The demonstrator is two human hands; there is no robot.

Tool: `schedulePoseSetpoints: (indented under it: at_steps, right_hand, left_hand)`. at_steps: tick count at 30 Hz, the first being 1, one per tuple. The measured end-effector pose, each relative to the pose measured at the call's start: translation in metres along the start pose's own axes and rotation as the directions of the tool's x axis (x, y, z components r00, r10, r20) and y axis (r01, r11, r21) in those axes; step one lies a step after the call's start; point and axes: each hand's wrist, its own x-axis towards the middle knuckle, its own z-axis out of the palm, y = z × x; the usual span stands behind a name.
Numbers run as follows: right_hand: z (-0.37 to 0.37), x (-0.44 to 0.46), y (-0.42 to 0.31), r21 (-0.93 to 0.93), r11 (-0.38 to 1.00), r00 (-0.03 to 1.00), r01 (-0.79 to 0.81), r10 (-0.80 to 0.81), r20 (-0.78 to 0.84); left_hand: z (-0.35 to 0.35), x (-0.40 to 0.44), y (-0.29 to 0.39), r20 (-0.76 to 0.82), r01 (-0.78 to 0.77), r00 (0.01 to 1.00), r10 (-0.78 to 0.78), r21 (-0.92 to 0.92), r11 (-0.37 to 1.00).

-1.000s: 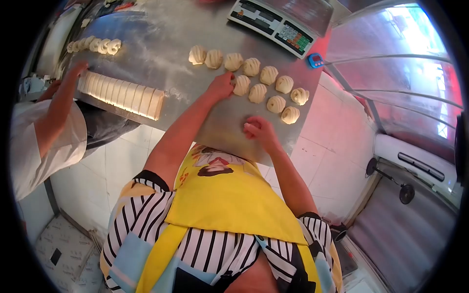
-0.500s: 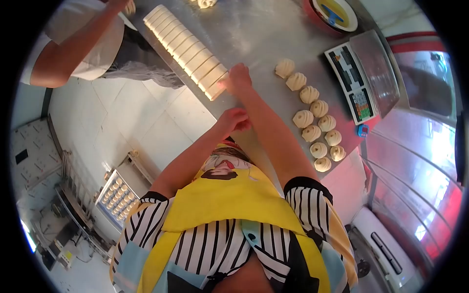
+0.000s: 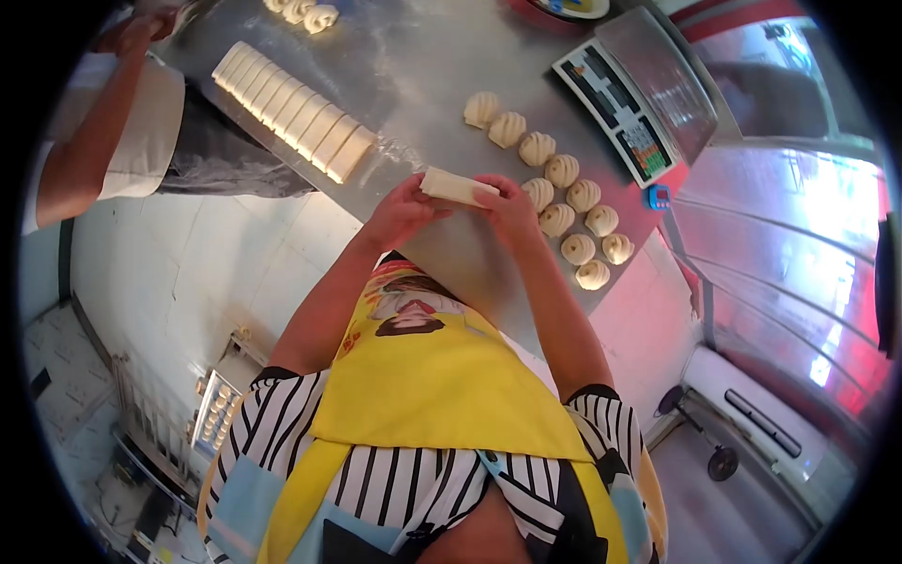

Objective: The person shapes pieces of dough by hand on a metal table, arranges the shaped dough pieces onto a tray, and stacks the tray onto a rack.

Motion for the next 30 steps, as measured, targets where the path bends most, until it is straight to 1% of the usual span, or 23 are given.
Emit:
schedulePoseSetpoints:
  at_steps: [2, 3, 5, 6, 8, 9, 11, 12, 14, 15, 17, 18, 19, 20, 21, 22, 23, 24, 25, 26, 27, 29, 30]
  right_hand:
    - [-0.005, -0.013, 0.005, 0.163, 0.986, 0.996, 0.021, -0.008, -0.085]
    - [-0.009, -0.017, 0.009, 0.143, 0.988, 0.993, 0.051, -0.035, -0.112]
    - [-0.017, -0.023, 0.018, 0.098, 0.99, 0.982, 0.105, -0.088, -0.165]
    - [-0.018, -0.027, 0.02, -0.014, 0.993, 0.975, 0.117, -0.117, -0.187]
    - [-0.021, -0.034, 0.022, -0.243, 0.963, 0.96, 0.119, -0.174, -0.218]
    - [-0.02, -0.04, 0.019, -0.463, 0.85, 0.917, 0.252, -0.363, -0.167]
    - [-0.017, -0.052, 0.013, -0.789, 0.437, 0.76, 0.431, -0.648, 0.056]
    - [-0.016, -0.059, 0.006, -0.842, 0.302, 0.747, 0.447, -0.644, 0.166]
    - [-0.021, -0.076, -0.008, -0.883, 0.019, 0.725, 0.468, -0.581, 0.371]
    - [-0.026, -0.077, -0.01, -0.882, -0.045, 0.707, 0.469, -0.579, 0.405]
    - [-0.036, -0.075, -0.013, -0.868, -0.171, 0.671, 0.467, -0.57, 0.473]
    - [-0.039, -0.074, -0.009, -0.928, 0.161, 0.854, 0.335, -0.468, 0.226]
    - [-0.044, -0.072, -0.003, -0.883, 0.453, 0.963, 0.123, -0.268, -0.003]
    - [-0.048, -0.071, 0.002, -0.74, 0.659, 0.984, -0.135, 0.0, -0.18]
    - [-0.05, -0.071, 0.007, -0.491, 0.854, 0.976, -0.17, 0.076, -0.206]
    - [-0.051, -0.074, 0.014, -0.191, 0.961, 0.966, -0.198, 0.158, -0.206]
    - [-0.051, -0.077, 0.021, 0.131, 0.968, 0.955, -0.216, 0.238, -0.18]
    - [-0.045, -0.085, 0.017, -0.107, 0.994, 0.995, -0.03, 0.019, -0.102]
    - [-0.035, -0.096, 0.007, -0.318, 0.931, 0.984, 0.176, -0.179, 0.02]
    - [-0.035, -0.101, 0.005, -0.467, 0.836, 0.956, 0.289, -0.273, 0.102]
    - [-0.035, -0.106, 0.003, -0.588, 0.704, 0.914, 0.398, -0.363, 0.183]
    - [-0.044, -0.108, 0.004, -0.761, 0.503, 0.885, 0.41, -0.422, 0.198]
    - [-0.039, -0.111, -0.003, -0.778, 0.542, 0.917, 0.319, -0.384, 0.109]
  left_hand:
    - [0.01, 0.006, -0.009, -0.055, 0.03, 0.998, -0.026, 0.066, 0.997]
    - [0.017, 0.01, -0.013, -0.081, 0.044, 0.996, -0.036, 0.1, 0.994]
    - [0.028, 0.018, -0.02, -0.214, 0.108, 0.976, -0.047, 0.281, 0.954]
    - [0.034, 0.02, -0.022, -0.281, 0.146, 0.959, -0.041, 0.364, 0.92]
    - [0.044, 0.022, -0.027, -0.309, 0.145, 0.951, -0.007, 0.426, 0.893]
    - [0.048, 0.023, -0.029, -0.323, 0.143, 0.946, 0.014, 0.456, 0.878]
    - [0.049, 0.024, -0.027, -0.377, 0.257, 0.92, -0.109, 0.371, 0.892]
    - [0.048, 0.024, -0.026, -0.401, 0.312, 0.9, -0.169, 0.324, 0.893]
    - [0.037, 0.026, -0.025, -0.286, 0.455, 0.872, -0.398, 0.176, 0.873]
    - [0.035, 0.027, -0.026, -0.213, 0.525, 0.842, -0.496, 0.108, 0.844]
    - [0.035, 0.029, -0.034, -0.203, 0.481, 0.874, -0.441, 0.234, 0.845]
    - [0.039, 0.029, -0.036, -0.196, 0.458, 0.888, -0.416, 0.296, 0.838]
    - [0.045, 0.028, -0.041, -0.139, 0.161, 0.986, -0.088, 0.71, 0.686]
    - [0.052, 0.026, -0.048, 0.069, -0.127, 0.979, 0.194, 0.943, 0.307]
    - [0.057, 0.027, -0.051, 0.368, -0.319, 0.863, 0.346, 0.928, -0.191]
    - [0.056, 0.029, -0.053, 0.363, -0.336, 0.852, 0.378, 0.932, -0.139]
    - [0.055, 0.03, -0.056, 0.356, -0.352, 0.841, 0.407, 0.932, -0.086]
    - [0.054, 0.032, -0.059, 0.348, -0.371, 0.831, 0.433, 0.928, -0.034]
    - [0.059, 0.033, -0.052, 0.13, -0.209, 0.933, 0.334, 0.955, 0.211]
    - [0.064, 0.034, -0.044, -0.076, -0.007, 0.981, 0.179, 0.906, 0.423]
    - [0.068, 0.036, -0.037, -0.246, 0.208, 0.969, -0.016, 0.786, 0.582]
    - [0.046, 0.045, -0.055, -0.25, 0.217, 0.968, -0.026, 0.778, 0.59]
    - [0.039, 0.048, -0.062, -0.254, 0.221, 0.967, -0.029, 0.774, 0.593]
